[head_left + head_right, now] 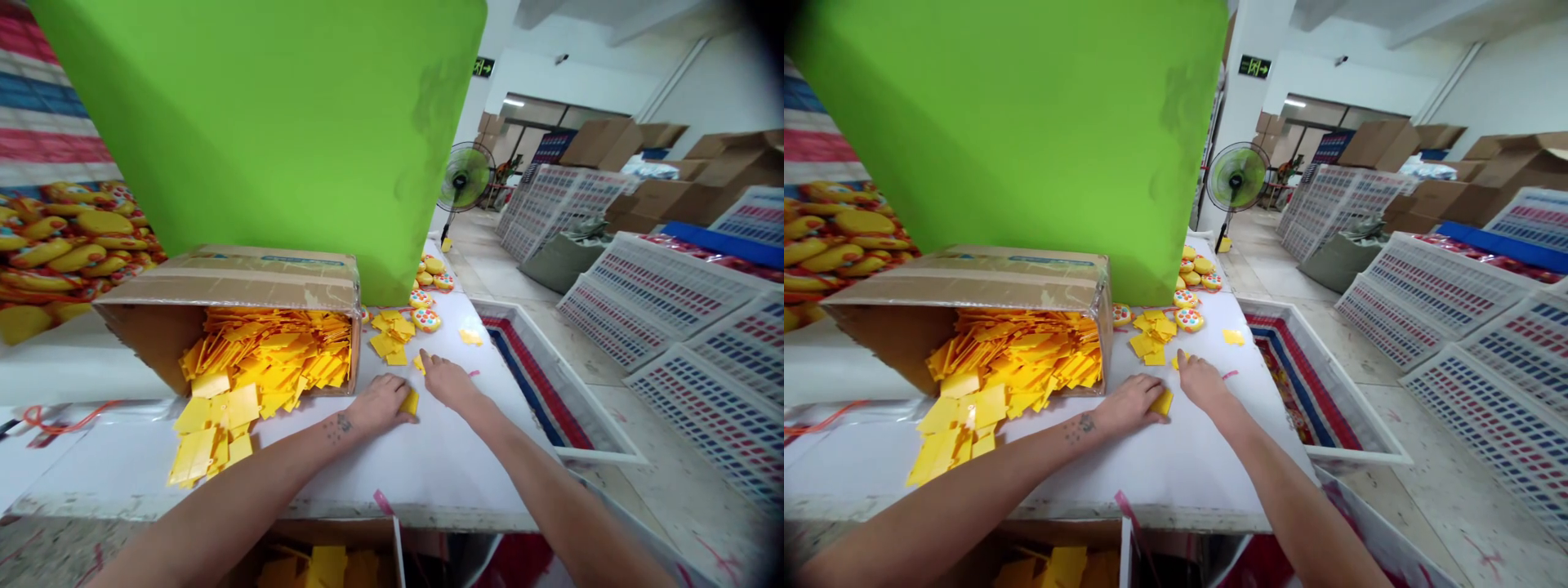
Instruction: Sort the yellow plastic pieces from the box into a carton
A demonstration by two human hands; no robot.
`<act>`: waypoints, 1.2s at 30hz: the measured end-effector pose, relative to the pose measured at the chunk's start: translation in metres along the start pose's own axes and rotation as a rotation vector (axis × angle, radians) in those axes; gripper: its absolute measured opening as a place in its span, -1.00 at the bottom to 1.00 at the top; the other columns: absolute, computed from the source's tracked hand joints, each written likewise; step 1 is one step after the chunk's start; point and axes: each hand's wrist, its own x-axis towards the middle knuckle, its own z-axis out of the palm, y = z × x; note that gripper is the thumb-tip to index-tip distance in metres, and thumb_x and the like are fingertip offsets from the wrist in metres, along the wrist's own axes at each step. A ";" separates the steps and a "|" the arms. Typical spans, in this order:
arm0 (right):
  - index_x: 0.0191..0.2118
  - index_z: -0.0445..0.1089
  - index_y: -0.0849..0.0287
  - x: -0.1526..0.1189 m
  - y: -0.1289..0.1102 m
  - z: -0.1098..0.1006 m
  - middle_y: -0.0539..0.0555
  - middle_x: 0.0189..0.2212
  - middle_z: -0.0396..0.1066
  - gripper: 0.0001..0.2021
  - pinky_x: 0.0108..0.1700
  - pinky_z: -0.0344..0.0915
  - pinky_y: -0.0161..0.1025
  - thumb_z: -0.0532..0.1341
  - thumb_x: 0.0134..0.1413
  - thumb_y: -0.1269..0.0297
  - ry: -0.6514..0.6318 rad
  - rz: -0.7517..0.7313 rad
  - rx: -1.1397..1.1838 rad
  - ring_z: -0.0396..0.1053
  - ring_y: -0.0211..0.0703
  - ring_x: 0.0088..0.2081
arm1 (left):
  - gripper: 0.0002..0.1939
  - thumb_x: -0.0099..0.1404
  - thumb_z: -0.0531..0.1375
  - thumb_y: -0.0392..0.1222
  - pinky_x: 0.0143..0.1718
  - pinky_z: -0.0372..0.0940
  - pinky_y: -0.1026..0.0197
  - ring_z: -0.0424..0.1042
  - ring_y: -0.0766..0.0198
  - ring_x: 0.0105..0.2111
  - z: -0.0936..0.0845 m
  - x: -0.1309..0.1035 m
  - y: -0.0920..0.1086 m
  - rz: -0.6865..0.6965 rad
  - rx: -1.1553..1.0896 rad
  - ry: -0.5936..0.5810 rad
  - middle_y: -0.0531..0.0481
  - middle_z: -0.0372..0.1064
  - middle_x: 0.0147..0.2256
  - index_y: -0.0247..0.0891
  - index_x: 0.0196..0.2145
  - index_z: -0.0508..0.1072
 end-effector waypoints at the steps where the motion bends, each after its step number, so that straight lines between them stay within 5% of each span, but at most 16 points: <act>1: 0.31 0.02 0.34 0.000 0.000 0.000 0.40 -0.11 0.40 -0.44 -0.09 0.33 -0.07 -0.05 0.17 0.55 -0.002 -0.004 0.000 0.44 0.12 -0.11 | -0.49 0.22 0.19 0.17 0.00 0.26 0.00 0.34 -0.02 -0.02 -0.001 0.001 0.001 -0.001 0.018 -0.025 -0.22 0.39 -0.08 -0.31 -0.06 0.40; 10: 0.31 0.03 0.19 -0.008 0.023 -0.009 0.31 -0.16 0.41 -0.35 -0.05 0.32 0.05 -0.04 0.08 0.62 0.050 0.054 0.267 0.46 0.11 -0.15 | -0.60 0.32 0.12 0.04 -0.09 0.31 0.01 0.38 -0.02 -0.11 -0.007 -0.006 0.008 0.104 0.152 -0.040 -0.28 0.38 -0.12 -0.37 -0.09 0.39; 16: 0.30 -0.08 0.19 -0.035 0.026 -0.020 0.11 -0.23 0.41 -0.45 -0.24 0.46 -0.15 -0.11 0.19 0.40 0.100 0.151 0.704 0.49 -0.16 -0.30 | -0.72 0.38 -0.10 -0.36 -0.27 0.34 0.09 0.45 0.05 -0.22 -0.021 -0.004 0.020 0.024 0.158 -0.162 -0.28 0.42 -0.19 -0.34 -0.09 0.35; 19: 0.28 -0.06 0.18 -0.066 0.007 -0.035 0.16 -0.11 0.38 -0.49 -0.28 0.47 -0.16 -0.08 0.23 0.26 0.055 0.112 1.150 0.48 -0.16 -0.27 | -0.72 0.39 -0.11 -0.34 -0.31 0.32 0.16 0.47 0.12 -0.31 -0.056 -0.015 0.028 -0.098 0.067 -0.175 -0.18 0.45 -0.30 -0.32 -0.06 0.32; 22: 0.23 0.07 0.14 -0.111 -0.028 -0.057 0.11 -0.19 0.40 -0.52 -0.27 0.44 -0.19 0.08 0.21 0.22 -0.066 0.033 1.526 0.45 -0.17 -0.27 | -0.72 0.43 -0.11 -0.17 -0.35 0.26 0.25 0.43 0.22 -0.39 -0.111 -0.048 0.042 -0.247 -0.196 -0.235 -0.04 0.43 -0.38 -0.25 -0.19 0.36; 25: 0.22 0.12 0.08 -0.154 -0.068 -0.082 0.08 -0.20 0.42 -0.58 -0.25 0.41 -0.26 0.04 0.28 0.22 -0.320 -0.124 1.559 0.43 -0.24 -0.33 | -0.67 0.42 -0.11 -0.08 -0.39 0.23 0.32 0.40 0.28 -0.42 -0.159 -0.093 0.057 -0.233 -0.476 -0.521 0.05 0.43 -0.40 -0.19 -0.25 0.40; 28: 0.22 0.19 -0.01 -0.174 -0.094 -0.103 0.10 -0.02 0.40 -0.56 -0.09 0.37 -0.26 0.12 0.25 0.18 -0.538 -0.467 1.406 0.43 -0.16 -0.11 | -0.74 0.37 -0.01 -0.08 -0.41 0.22 0.32 0.43 0.25 -0.39 -0.179 -0.128 0.069 -0.197 -0.538 -0.739 0.06 0.49 -0.33 -0.12 -0.20 0.47; 31: 0.14 0.33 -0.02 -0.153 -0.089 -0.100 0.07 0.01 0.42 -0.61 0.04 0.29 -0.26 0.17 0.21 0.14 -0.399 -0.555 1.193 0.39 -0.13 0.00 | -0.73 0.31 0.08 -0.08 -0.35 0.27 0.31 0.47 0.18 -0.30 -0.178 -0.141 0.072 -0.233 -0.535 -0.810 0.03 0.52 -0.19 -0.07 -0.11 0.50; 34: 0.05 0.40 0.06 -0.093 -0.048 -0.074 0.09 -0.03 0.45 -0.69 -0.04 0.35 -0.26 0.09 0.25 0.17 -0.013 -0.176 0.933 0.43 -0.17 -0.06 | -0.70 0.30 0.09 -0.09 -0.25 0.28 0.31 0.48 0.16 -0.19 -0.170 -0.139 0.070 -0.277 -0.527 -0.812 0.03 0.51 -0.11 -0.04 -0.06 0.50; 36: 0.11 0.32 0.13 -0.044 -0.006 -0.053 0.16 0.11 0.34 -0.63 0.09 0.27 -0.15 0.12 0.20 0.24 0.177 0.120 0.671 0.32 -0.09 0.09 | -0.72 0.31 0.07 -0.11 -0.27 0.27 0.33 0.48 0.19 -0.20 -0.167 -0.135 0.068 -0.267 -0.545 -0.785 0.06 0.53 -0.15 -0.03 -0.10 0.51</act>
